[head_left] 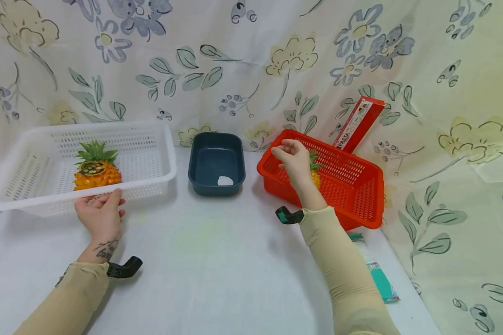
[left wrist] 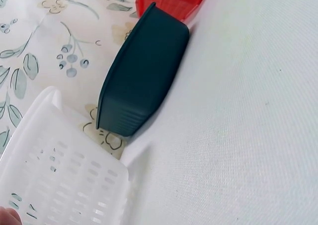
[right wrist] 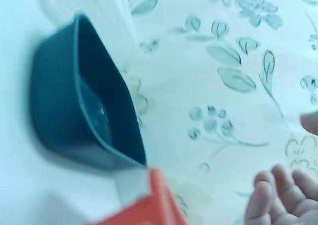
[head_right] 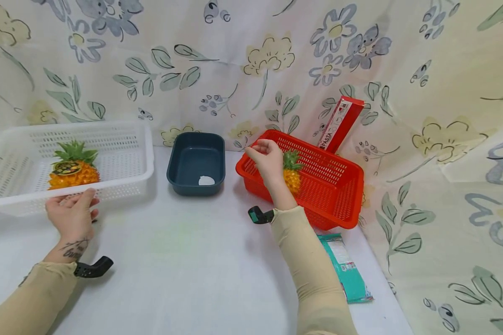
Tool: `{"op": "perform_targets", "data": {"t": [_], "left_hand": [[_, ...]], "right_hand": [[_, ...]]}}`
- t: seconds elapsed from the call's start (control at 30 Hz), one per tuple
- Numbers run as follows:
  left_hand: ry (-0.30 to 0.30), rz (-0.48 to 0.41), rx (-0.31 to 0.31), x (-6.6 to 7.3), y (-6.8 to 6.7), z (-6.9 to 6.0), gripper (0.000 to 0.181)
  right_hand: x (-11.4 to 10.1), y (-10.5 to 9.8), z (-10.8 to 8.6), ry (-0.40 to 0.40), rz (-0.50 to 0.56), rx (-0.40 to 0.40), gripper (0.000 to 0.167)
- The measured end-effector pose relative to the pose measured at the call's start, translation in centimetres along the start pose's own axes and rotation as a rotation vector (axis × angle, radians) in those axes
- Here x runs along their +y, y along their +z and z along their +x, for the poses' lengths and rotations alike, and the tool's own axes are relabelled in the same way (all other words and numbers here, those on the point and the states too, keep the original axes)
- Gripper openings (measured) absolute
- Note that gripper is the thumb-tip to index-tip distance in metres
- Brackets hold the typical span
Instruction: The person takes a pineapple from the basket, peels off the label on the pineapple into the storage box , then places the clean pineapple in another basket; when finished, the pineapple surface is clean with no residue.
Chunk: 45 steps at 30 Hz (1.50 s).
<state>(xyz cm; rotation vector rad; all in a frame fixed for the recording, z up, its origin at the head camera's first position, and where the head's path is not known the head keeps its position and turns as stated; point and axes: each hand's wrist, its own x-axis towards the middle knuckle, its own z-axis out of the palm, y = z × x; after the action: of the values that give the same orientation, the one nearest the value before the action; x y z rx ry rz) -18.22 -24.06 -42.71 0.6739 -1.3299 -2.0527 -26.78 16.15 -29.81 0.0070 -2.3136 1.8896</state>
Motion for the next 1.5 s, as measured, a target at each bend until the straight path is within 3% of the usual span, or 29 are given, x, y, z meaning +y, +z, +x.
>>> {"op": "perform_targets", "data": {"t": [0.1,0.17,0.23,0.4,0.7,0.87,1.0,1.23,1.5], "left_hand": [[-0.003,-0.008,0.005,-0.3,-0.1,0.4,0.068],[-0.004,-0.018,0.009,0.1,0.1,-0.1,0.065],[-0.021,-0.026,0.024,1.3,0.7,-1.3,0.059],[-0.03,-0.036,0.03,2.3,1.1,-2.4,0.053],[-0.038,0.001,0.03,2.1,1.1,-2.3,0.056],[0.001,0.023,0.024,1.7,1.0,-2.1,0.056],[0.008,0.012,0.022,1.7,0.9,-2.2,0.055],[-0.039,-0.019,0.032,2.2,1.1,-2.3,0.054],[-0.067,-0.015,0.036,2.4,1.1,-2.2,0.055]], "right_hand": [[1.2,0.9,-1.3,-0.018,0.139,0.069,0.028],[2.0,1.4,-2.0,-0.019,0.188,0.108,0.025],[2.9,1.9,-2.7,-0.013,0.226,0.145,0.022],[5.2,2.8,-4.2,0.02,0.286,0.223,0.021],[8.8,3.7,-6.1,0.1,0.319,0.336,0.017],[10.0,3.8,-6.3,0.155,0.329,0.402,0.013],[10.9,3.5,-5.8,0.151,0.342,0.483,0.018],[11.3,2.9,-5.0,0.116,0.342,0.574,0.024],[11.5,2.6,-4.7,0.133,0.394,0.593,0.029]]}}
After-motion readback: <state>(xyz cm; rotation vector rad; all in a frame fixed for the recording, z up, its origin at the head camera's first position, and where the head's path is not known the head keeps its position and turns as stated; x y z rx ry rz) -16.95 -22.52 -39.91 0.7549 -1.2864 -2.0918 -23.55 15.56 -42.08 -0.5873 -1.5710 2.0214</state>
